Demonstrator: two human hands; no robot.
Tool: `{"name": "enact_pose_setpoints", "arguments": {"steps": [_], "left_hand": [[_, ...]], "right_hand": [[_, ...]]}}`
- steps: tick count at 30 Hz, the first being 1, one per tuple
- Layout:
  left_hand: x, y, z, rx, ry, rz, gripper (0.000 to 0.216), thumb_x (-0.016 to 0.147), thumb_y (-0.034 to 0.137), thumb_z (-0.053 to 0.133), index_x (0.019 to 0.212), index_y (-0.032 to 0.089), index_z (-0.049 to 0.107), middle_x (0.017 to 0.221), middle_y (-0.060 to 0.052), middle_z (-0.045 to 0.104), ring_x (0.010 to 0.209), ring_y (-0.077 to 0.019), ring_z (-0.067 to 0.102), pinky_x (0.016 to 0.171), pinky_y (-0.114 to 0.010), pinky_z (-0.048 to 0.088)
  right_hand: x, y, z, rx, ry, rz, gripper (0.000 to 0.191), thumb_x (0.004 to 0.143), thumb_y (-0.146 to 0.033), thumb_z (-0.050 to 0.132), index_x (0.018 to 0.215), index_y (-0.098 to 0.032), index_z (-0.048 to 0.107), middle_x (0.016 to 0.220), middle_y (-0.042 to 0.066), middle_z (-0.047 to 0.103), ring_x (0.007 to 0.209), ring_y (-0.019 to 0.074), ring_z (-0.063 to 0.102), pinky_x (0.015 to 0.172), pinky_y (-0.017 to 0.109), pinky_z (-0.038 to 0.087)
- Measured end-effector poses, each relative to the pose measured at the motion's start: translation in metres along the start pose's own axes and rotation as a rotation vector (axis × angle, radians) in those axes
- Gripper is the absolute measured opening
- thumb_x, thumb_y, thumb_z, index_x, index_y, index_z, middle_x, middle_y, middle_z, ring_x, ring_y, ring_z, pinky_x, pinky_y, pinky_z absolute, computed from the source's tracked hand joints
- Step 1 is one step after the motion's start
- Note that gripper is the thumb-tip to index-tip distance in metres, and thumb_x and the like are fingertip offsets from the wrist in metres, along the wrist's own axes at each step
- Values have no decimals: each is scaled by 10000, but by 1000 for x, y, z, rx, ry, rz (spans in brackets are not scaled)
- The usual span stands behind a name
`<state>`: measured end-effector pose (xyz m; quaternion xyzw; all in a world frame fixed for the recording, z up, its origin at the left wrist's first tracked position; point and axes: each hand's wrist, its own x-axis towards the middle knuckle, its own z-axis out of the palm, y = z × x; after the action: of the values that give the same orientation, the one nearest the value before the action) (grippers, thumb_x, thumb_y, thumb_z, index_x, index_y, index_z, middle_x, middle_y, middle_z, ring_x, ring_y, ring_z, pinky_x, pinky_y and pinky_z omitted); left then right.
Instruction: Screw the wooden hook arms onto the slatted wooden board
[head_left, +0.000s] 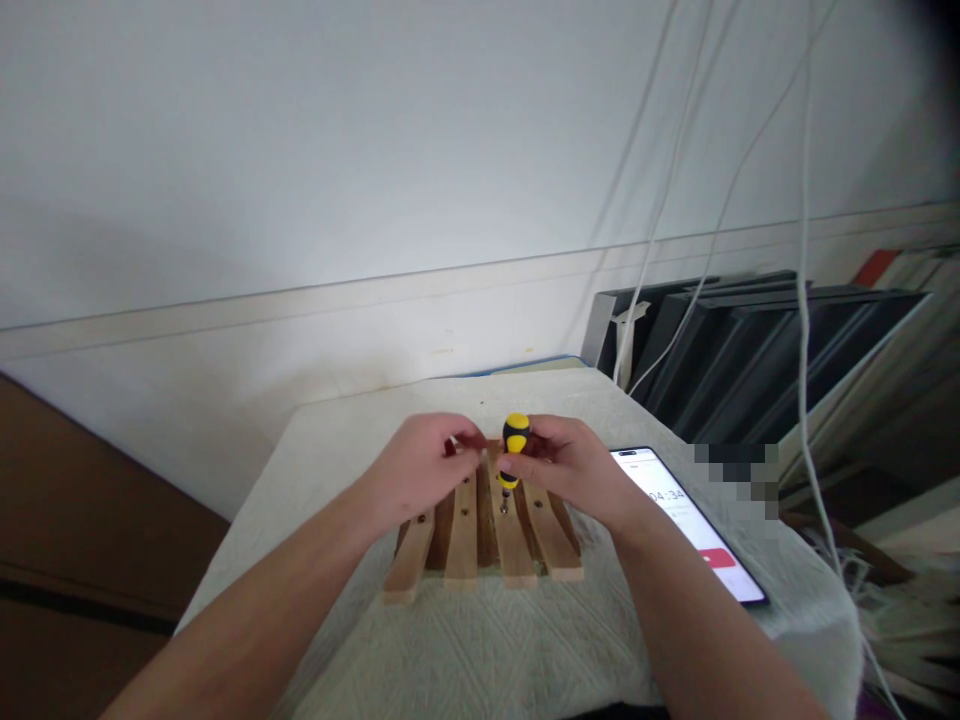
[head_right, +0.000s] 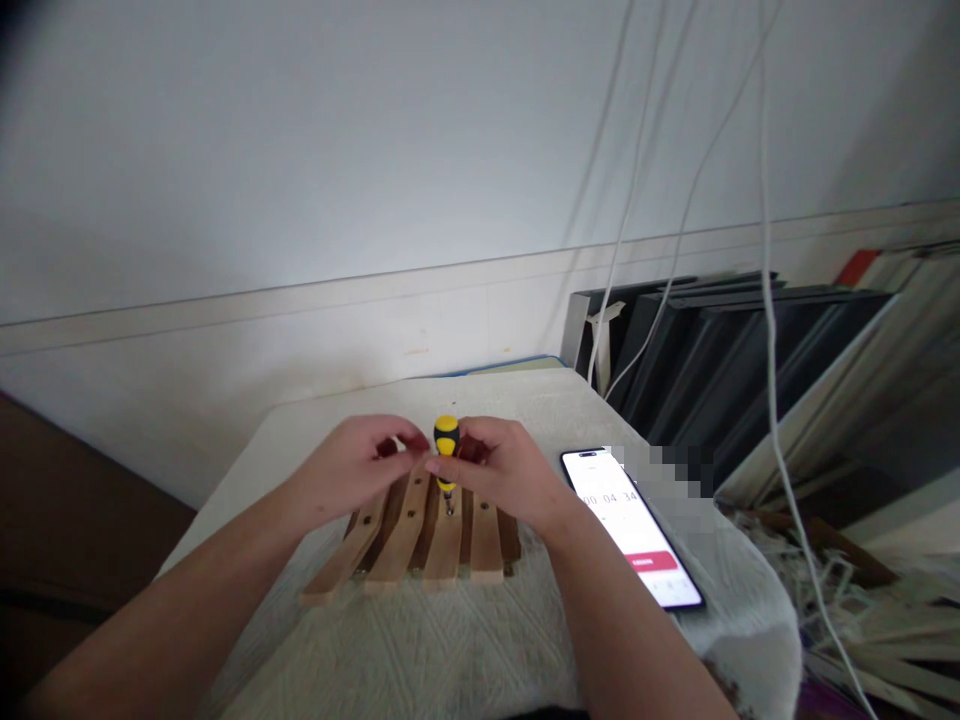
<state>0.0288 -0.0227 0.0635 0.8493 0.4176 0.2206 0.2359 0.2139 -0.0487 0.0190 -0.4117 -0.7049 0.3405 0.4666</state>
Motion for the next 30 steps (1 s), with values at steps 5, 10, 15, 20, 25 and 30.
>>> {"name": "enact_pose_setpoints", "arguments": {"steps": [5,10,15,20,25,30], "left_hand": [[-13,21,-13,-196,461,114,260,799,373,578,936,159,636,862,-47,640,645,-103,537,460,-176,400],[-15,26,0,-87,445,208,231,681,306,719,842,158,644,800,-24,628,616,-87,519,474,-172,417],[-11,24,5,-79,431,238,88,742,240,668,769,158,646,717,-6,627,592,-77,527,503,-173,427],[-9,19,5,-147,389,264,100,773,236,628,826,155,652,753,-17,644,577,-68,520,484,-168,415],[-4,11,9,-220,390,233,172,753,282,657,861,148,664,767,-31,653,584,-75,524,468,-168,408],[-4,13,7,-169,336,291,133,777,273,643,804,152,692,713,-23,645,562,-72,520,479,-180,400]], "right_hand": [[-1,-3,2,19,-37,-9,255,737,-405,677,709,-172,579,610,-30,496,556,97,447,502,232,368],[-1,-6,4,-82,-20,-78,233,752,-375,667,698,-174,564,613,-30,504,562,97,460,510,233,363],[-1,-10,0,-230,-62,-181,215,738,-355,682,740,-172,570,638,-27,508,573,100,466,527,239,361],[-3,-16,-4,-187,-144,-206,60,789,-177,551,735,-172,578,650,-23,522,598,102,470,568,242,374],[-2,-14,-1,-149,-102,-134,74,780,-249,616,788,-178,594,642,-36,505,574,94,449,536,233,360],[-1,-10,1,-113,-88,-58,210,722,-321,691,769,-180,543,643,-45,479,565,92,435,507,227,350]]}}
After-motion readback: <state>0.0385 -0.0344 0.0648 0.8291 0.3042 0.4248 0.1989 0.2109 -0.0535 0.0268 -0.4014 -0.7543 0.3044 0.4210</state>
